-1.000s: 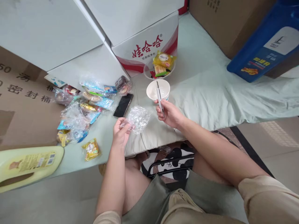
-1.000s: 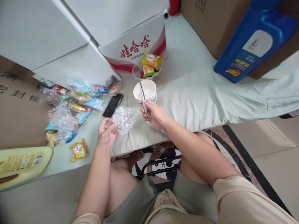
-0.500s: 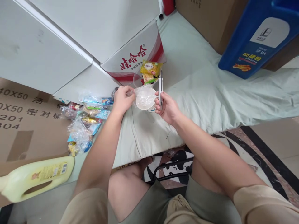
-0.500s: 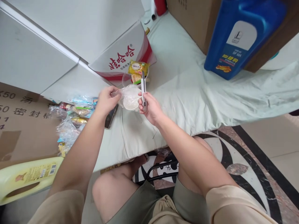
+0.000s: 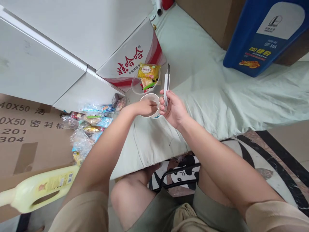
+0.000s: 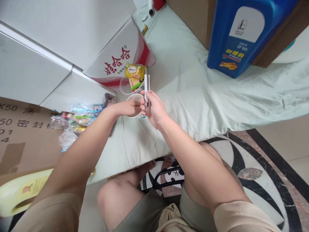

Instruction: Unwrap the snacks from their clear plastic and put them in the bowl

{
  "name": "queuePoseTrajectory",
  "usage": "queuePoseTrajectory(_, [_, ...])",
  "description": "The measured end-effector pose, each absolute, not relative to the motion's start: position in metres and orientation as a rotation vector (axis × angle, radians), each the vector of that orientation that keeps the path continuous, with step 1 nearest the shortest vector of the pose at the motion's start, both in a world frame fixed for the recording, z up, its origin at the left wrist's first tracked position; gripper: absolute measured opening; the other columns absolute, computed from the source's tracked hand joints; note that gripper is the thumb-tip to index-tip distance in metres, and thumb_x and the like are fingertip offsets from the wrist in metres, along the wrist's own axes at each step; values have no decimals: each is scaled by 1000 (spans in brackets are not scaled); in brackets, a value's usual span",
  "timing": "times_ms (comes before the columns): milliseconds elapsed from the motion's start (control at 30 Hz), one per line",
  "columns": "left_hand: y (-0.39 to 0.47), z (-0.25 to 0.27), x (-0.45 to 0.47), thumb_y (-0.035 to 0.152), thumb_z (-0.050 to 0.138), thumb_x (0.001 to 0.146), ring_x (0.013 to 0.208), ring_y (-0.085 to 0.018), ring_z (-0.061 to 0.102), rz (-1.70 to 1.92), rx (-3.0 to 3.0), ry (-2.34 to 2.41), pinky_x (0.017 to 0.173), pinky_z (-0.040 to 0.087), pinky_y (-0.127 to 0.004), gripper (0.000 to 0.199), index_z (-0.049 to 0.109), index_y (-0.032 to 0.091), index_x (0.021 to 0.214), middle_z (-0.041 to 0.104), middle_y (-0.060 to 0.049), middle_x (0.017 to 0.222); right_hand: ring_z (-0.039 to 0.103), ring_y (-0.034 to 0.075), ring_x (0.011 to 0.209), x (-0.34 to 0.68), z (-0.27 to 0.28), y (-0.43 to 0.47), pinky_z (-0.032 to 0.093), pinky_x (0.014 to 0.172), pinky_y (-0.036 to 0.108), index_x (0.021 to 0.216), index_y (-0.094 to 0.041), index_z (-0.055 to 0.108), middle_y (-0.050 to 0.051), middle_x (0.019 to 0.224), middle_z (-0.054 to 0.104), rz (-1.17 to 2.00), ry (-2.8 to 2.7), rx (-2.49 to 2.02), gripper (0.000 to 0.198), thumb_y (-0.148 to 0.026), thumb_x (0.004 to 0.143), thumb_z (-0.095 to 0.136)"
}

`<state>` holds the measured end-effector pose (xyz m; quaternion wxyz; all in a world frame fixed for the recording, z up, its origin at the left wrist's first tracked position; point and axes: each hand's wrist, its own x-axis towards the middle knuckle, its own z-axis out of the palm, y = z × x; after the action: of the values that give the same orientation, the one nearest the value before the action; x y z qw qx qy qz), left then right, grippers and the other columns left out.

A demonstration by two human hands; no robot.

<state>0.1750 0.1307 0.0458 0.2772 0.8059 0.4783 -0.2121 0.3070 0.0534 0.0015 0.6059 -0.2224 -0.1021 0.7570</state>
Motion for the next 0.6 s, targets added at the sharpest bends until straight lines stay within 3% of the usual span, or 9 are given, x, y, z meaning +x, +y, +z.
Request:
queuePoseTrajectory(67, [136,34,193,23,61,71,94,-28,65,-658,2196,1390,92,47,-41,5,65,20,69,70,-7,84,43,6,46,307,1,54,31,44,19,94,-24,51,-9,62,48,1744,-257,-527,22,-45,93,59])
queuePoseTrajectory(133, [137,31,207,19,61,69,96,-29,65,-704,2215,1396,96,45,-43,5,63,20,64,68,-7,79,43,6,46,308,0,53,31,44,20,94,-24,52,-9,61,48,1741,-276,-553,22,-45,92,60])
queuePoseTrajectory(300, [123,79,193,25,55,77,89,-22,65,-833,2211,1264,92,48,-36,15,69,20,79,72,-3,86,43,7,47,311,-4,48,30,43,19,93,-24,52,-9,61,48,1730,-320,-630,21,-42,89,62])
queuePoseTrajectory(500, [93,159,77,27,53,86,97,-18,61,233,2369,1950,98,47,-35,24,64,16,104,70,-5,103,42,8,47,303,-11,34,29,42,20,90,-23,53,-7,59,48,1716,-360,-694,16,-37,84,60])
queuePoseTrajectory(600, [75,164,-3,17,46,88,91,-12,58,453,2065,2413,99,43,-40,22,62,5,98,57,1,82,40,9,47,289,-12,23,29,43,22,87,-24,53,-6,58,46,1667,-435,-736,16,-38,81,59])
